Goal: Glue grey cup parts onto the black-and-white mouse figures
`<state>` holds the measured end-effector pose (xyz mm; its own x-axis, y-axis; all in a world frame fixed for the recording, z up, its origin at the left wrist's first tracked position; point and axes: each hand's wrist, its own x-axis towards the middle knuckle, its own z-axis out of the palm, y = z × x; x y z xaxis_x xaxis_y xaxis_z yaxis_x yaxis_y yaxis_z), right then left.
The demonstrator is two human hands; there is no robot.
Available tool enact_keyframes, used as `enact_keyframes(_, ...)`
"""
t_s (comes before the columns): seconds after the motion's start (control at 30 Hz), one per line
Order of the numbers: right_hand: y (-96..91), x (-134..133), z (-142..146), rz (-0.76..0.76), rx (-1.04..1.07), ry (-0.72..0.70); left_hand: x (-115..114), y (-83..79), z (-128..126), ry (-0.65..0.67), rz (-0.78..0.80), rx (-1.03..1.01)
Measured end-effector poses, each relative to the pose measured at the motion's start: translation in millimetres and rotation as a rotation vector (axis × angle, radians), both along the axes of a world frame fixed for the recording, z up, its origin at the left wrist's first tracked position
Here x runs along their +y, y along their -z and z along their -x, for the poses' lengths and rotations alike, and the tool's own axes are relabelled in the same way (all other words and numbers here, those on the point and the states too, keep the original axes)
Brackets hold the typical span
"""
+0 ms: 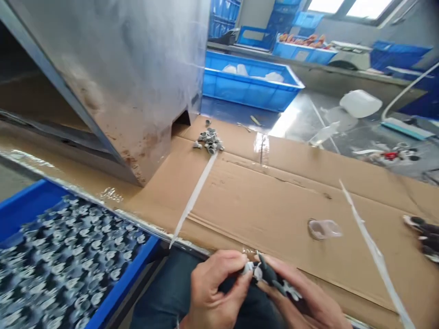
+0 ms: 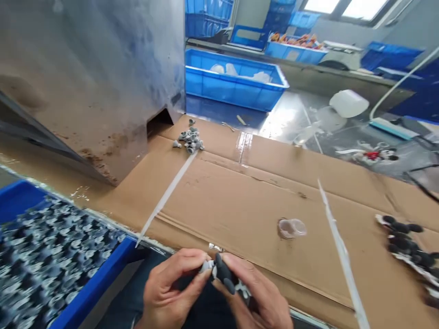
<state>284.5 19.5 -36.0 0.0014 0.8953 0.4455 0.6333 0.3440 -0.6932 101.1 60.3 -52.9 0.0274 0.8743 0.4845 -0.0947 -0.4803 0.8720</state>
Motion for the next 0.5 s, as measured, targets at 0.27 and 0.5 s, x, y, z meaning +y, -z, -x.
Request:
enact_keyframes(0.27, 2.7, 0.1, 19.3, -0.021, 0.166, 0.082, -1.3, 11.7, 3.6, 0.056, -0.027, 0.101)
enact_keyframes(0.5, 0.1, 2.4, 10.3, -0.016, 0.095, 0.004, 0.7, 12.4, 5.4, 0.061, -0.038, 0.106)
